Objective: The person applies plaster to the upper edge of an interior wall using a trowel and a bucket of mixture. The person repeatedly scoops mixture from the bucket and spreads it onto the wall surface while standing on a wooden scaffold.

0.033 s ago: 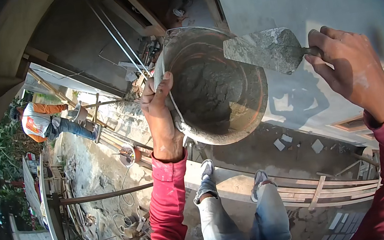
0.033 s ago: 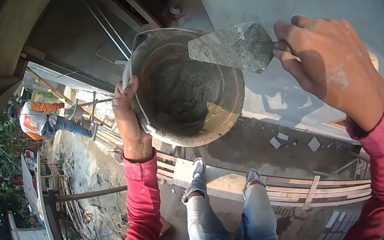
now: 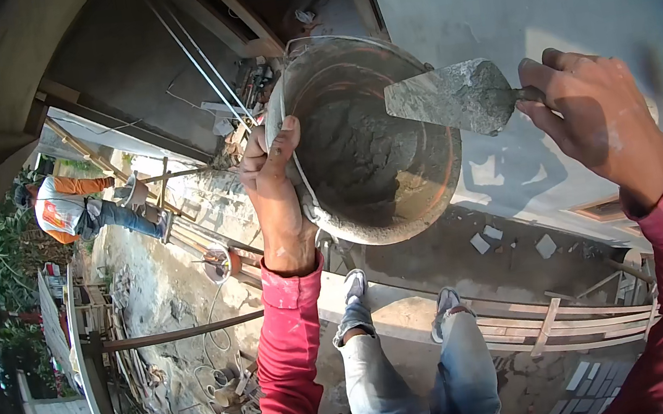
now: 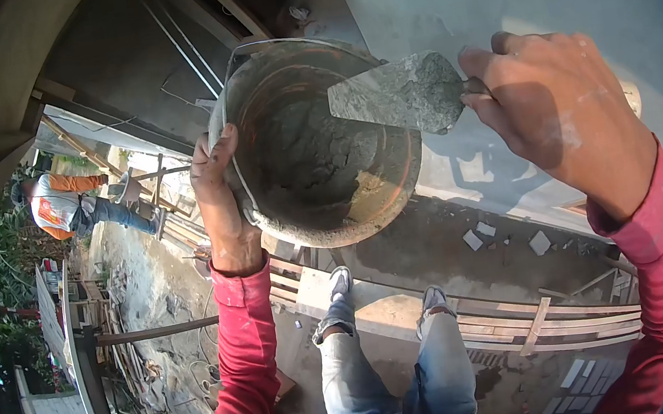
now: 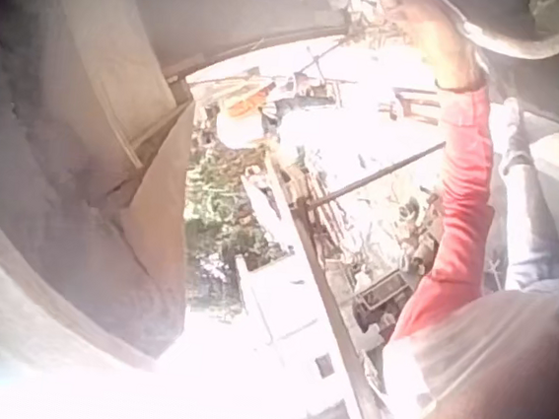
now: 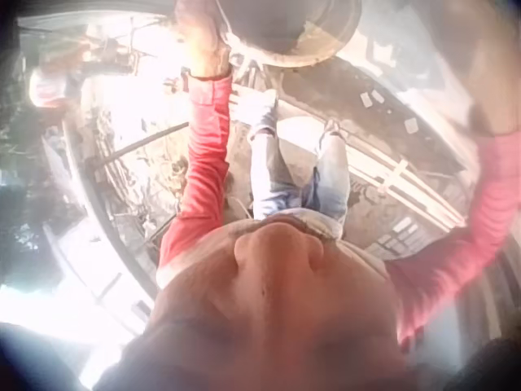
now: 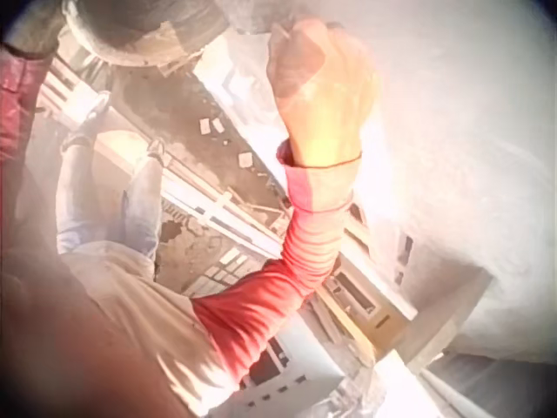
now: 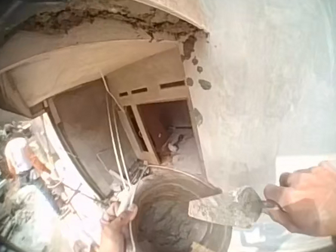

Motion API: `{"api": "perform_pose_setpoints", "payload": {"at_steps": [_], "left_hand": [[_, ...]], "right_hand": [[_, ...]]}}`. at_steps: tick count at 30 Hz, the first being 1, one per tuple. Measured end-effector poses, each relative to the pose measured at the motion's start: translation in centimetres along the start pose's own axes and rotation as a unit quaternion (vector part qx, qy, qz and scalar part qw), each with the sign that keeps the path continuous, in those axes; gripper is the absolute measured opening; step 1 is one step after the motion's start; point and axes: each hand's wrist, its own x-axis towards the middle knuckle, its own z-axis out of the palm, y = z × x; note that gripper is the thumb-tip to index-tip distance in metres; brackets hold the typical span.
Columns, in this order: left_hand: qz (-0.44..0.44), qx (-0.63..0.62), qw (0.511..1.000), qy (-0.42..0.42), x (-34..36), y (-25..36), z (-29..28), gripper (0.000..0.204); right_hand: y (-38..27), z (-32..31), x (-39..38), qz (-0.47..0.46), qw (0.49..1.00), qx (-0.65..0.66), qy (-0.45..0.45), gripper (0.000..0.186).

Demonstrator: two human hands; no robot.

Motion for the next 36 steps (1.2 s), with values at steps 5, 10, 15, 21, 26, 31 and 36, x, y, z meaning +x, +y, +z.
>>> {"api": "perform_pose_setpoints", "payload": {"at_steps": [5, 10, 15, 21, 26, 31, 36], "left_hand": [[0.114, 0.139, 0.984, -0.018, -0.2, -2.9, 1.0, 0.032], [0.145, 0.142, 0.976, -0.080, -0.5, -3.9, 2.1, 0.042], [0.124, 0.113, 0.981, -0.093, 0.3, -3.4, 2.7, 0.039], [0.060, 0.087, 0.994, -0.008, 0.9, -4.1, -0.3, 0.030], [-0.013, -0.041, 0.999, 0.033, 1.2, -3.4, -0.6, 0.016], [-0.014, -0.095, 0.995, 0.034, 0.2, -2.2, -1.5, 0.008], [0.018, -0.044, 0.999, 0.020, 0.4, -4.1, -1.7, 0.004]], "right_hand": [[-2.4, 9.6, 2.2, -0.122, 0.965, -0.225, 0.054, 0.013], [-9.0, 9.6, 2.3, -0.110, 0.956, -0.214, -0.170, 0.016], [-4.8, 7.7, -0.1, -0.049, 0.993, 0.085, -0.061, 0.024], [-3.4, 13.0, -1.7, 0.047, 0.979, 0.154, -0.124, 0.036], [0.2, 9.0, -1.1, 0.020, 0.978, 0.203, -0.053, 0.035], [2.9, 1.2, 4.0, -0.002, 0.945, 0.248, -0.215, 0.034], [3.0, -4.1, 7.0, 0.007, 0.994, 0.097, -0.050, 0.029]]}}
